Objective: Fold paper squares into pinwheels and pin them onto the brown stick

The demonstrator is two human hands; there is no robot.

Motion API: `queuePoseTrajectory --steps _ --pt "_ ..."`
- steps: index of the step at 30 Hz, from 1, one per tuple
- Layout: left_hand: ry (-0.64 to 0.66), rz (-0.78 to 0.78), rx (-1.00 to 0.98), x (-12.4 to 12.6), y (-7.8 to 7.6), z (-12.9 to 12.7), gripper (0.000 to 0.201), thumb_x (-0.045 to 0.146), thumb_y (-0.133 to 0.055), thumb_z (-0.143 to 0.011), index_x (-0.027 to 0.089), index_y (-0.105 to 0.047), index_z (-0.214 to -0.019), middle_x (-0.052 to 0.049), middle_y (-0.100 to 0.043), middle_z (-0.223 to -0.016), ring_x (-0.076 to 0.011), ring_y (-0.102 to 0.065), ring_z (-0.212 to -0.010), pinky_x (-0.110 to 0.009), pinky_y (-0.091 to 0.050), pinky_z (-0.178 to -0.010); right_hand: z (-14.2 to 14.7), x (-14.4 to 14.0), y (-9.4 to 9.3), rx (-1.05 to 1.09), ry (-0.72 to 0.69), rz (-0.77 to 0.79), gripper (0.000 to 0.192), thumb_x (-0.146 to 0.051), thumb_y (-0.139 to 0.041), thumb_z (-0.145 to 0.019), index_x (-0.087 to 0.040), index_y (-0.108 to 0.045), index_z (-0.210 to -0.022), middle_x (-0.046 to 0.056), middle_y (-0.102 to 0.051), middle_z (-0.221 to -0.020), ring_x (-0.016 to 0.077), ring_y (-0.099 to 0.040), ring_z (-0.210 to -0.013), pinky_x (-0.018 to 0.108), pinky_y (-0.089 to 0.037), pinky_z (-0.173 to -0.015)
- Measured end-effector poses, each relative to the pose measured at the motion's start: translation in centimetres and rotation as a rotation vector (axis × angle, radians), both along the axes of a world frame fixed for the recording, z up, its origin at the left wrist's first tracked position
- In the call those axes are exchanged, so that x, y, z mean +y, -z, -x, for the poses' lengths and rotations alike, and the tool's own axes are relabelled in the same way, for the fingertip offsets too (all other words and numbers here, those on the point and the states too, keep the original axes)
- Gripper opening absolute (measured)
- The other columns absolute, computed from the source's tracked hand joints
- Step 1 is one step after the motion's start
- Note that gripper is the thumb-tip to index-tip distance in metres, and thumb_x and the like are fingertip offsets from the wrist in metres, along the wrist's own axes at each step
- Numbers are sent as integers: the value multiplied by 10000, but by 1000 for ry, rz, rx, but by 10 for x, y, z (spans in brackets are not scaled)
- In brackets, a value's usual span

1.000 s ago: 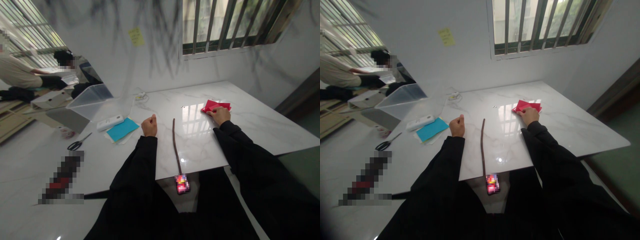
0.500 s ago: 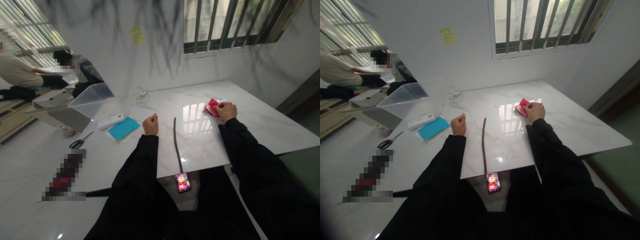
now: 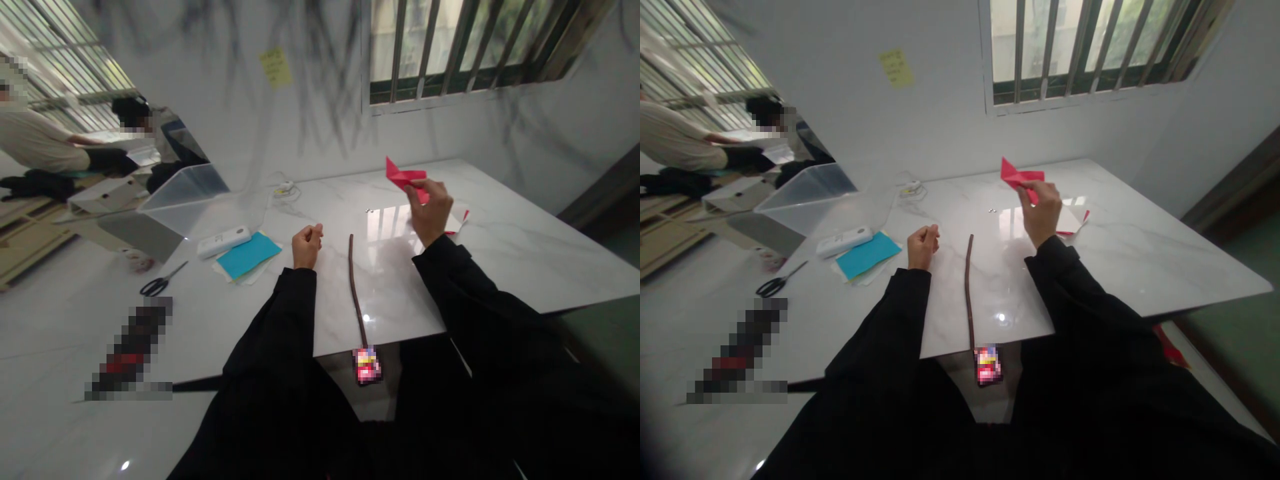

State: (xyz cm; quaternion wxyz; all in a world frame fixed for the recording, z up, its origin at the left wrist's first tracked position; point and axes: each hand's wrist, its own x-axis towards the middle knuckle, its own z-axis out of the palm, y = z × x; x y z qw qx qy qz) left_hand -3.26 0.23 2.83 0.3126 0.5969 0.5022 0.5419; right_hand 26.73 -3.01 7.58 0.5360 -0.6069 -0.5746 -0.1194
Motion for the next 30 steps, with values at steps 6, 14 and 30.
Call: queuePoseTrajectory --steps 6,14,30 --pt "230 199 -429 -1 -6 0 668 616 -734 -843 236 -614 -1379 -112 -723 -1147 -188 -727 -855 -283 -552 -721 84 4 29 -121 -454 21 197 -364 -591 -1037 -288 -771 -1014 59 -765 -1069 300 -581 -1148 481 -395 -1065" --pt "191 265 -500 10 10 1 892 354 -872 -727 204 -451 -1500 -103 -748 -1077 -175 -719 -815 -323 -572 -785 117 10 56 -420 -663 70 209 -292 -594 -1039 -338 -785 -1111 34 -755 -1190 281 -542 -1236 465 -382 -1090" --pt "144 157 -712 29 25 9 526 165 -862 -558 235 -573 -992 3 -735 -873 -168 -710 -821 -315 -584 -788 92 28 73 353 -502 262 826 -682 -698 -858 -211 -490 -1504 185 -620 -1356 293 -674 -1031 482 -592 -887"
